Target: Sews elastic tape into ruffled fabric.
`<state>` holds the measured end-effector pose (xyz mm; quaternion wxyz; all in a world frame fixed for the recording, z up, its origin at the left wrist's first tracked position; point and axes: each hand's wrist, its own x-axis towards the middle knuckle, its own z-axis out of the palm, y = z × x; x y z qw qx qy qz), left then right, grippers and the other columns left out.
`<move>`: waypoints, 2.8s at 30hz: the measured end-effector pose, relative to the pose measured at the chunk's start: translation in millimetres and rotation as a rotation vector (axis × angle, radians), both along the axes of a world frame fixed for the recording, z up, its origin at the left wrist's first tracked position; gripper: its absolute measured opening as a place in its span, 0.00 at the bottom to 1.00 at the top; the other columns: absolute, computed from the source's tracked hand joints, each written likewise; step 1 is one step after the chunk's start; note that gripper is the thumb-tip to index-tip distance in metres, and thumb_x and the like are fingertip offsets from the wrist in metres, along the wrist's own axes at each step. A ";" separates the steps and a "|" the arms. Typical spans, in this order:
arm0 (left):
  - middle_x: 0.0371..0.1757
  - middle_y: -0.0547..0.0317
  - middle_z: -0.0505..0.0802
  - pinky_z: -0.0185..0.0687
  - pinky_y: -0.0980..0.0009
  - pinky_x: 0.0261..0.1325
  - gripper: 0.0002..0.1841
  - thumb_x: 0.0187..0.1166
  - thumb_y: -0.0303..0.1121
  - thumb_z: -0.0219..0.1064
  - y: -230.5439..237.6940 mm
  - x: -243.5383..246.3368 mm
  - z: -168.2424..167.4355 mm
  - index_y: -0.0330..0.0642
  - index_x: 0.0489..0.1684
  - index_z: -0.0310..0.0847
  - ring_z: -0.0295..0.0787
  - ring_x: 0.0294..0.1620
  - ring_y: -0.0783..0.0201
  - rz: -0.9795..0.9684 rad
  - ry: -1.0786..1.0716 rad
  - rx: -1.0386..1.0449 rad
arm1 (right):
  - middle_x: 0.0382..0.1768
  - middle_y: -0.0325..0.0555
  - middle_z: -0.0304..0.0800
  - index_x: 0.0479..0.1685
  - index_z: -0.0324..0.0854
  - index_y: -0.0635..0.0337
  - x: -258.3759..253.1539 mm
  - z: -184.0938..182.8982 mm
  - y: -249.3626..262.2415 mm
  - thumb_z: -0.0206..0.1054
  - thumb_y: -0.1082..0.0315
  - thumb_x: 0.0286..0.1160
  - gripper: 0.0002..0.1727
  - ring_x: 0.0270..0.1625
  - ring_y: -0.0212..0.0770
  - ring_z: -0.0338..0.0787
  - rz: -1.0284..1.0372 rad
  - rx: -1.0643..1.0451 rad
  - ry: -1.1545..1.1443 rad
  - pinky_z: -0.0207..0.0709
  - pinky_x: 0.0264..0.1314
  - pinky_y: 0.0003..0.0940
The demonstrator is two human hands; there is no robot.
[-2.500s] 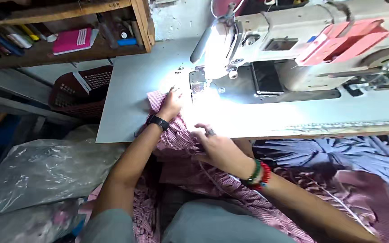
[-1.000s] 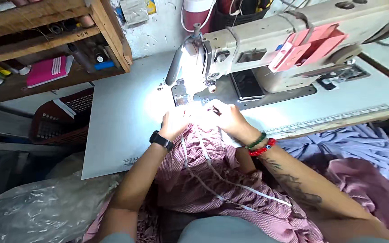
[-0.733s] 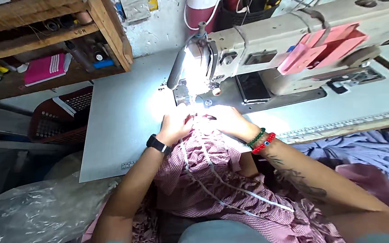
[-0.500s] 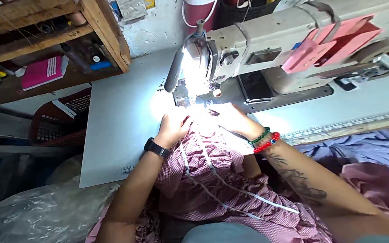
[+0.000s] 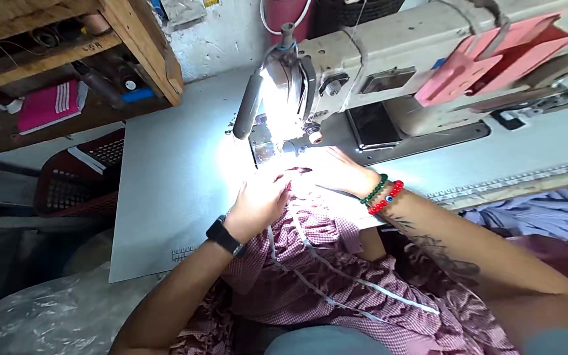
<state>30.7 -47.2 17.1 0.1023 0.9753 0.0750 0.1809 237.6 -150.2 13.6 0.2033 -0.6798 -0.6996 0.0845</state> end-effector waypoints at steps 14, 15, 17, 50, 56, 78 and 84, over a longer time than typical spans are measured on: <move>0.73 0.55 0.86 0.66 0.44 0.72 0.23 0.86 0.42 0.55 0.1 24.3 -18.0 0.58 0.79 0.80 0.79 0.74 0.53 0.222 0.109 0.024 | 0.47 0.51 0.97 0.52 0.96 0.49 9.7 4.6 16.3 0.72 0.67 0.77 0.10 0.56 0.56 0.93 -0.263 -0.086 -0.002 0.81 0.61 0.58; 0.73 0.55 0.86 0.65 0.43 0.73 0.23 0.86 0.44 0.54 -0.3 24.5 -18.2 0.60 0.79 0.80 0.79 0.75 0.53 0.236 0.123 0.038 | 0.47 0.51 0.97 0.51 0.96 0.49 9.9 4.4 16.5 0.72 0.67 0.77 0.10 0.55 0.55 0.94 -0.263 -0.085 -0.003 0.81 0.60 0.58; 0.75 0.57 0.86 0.63 0.40 0.75 0.24 0.87 0.45 0.52 -0.6 24.6 -18.0 0.64 0.80 0.79 0.77 0.78 0.52 0.256 0.149 0.064 | 0.48 0.52 0.97 0.52 0.95 0.51 10.1 6.5 17.0 0.72 0.66 0.77 0.10 0.56 0.56 0.93 -0.267 -0.119 0.005 0.80 0.61 0.59; 0.63 0.58 0.94 0.57 0.44 0.85 0.17 0.85 0.40 0.60 -19.5 -4.8 -12.8 0.48 0.58 0.94 0.85 0.72 0.59 -0.050 0.027 0.006 | 0.49 0.59 0.92 0.57 0.93 0.41 10.3 -4.8 2.6 0.71 0.63 0.76 0.14 0.50 0.64 0.92 -0.384 0.050 -0.070 0.81 0.44 0.65; 0.59 0.58 0.95 0.57 0.43 0.85 0.16 0.85 0.38 0.59 -11.8 2.1 -8.4 0.47 0.50 0.96 0.86 0.68 0.59 -0.071 0.043 -0.012 | 0.59 0.62 0.90 0.59 0.91 0.49 6.9 23.8 16.6 0.68 0.62 0.80 0.14 0.61 0.67 0.89 -0.473 -0.198 -0.029 0.78 0.52 0.69; 0.51 0.59 0.97 0.64 0.46 0.75 0.14 0.83 0.37 0.62 -13.6 4.2 -5.9 0.47 0.46 0.97 0.90 0.58 0.61 -0.076 0.000 -0.051 | 0.53 0.77 0.87 0.54 0.84 0.75 18.7 42.7 50.5 0.59 0.68 0.85 0.16 0.64 0.77 0.85 -0.594 -0.346 -0.088 0.73 0.57 0.72; 0.43 0.61 0.96 0.59 0.42 0.73 0.14 0.83 0.40 0.62 -12.2 7.5 -7.8 0.51 0.42 0.98 0.89 0.48 0.61 -0.010 -0.043 -0.049 | 0.55 0.79 0.85 0.51 0.81 0.82 20.0 40.2 58.8 0.61 0.72 0.82 0.15 0.66 0.77 0.83 -0.610 -0.433 -0.146 0.72 0.61 0.72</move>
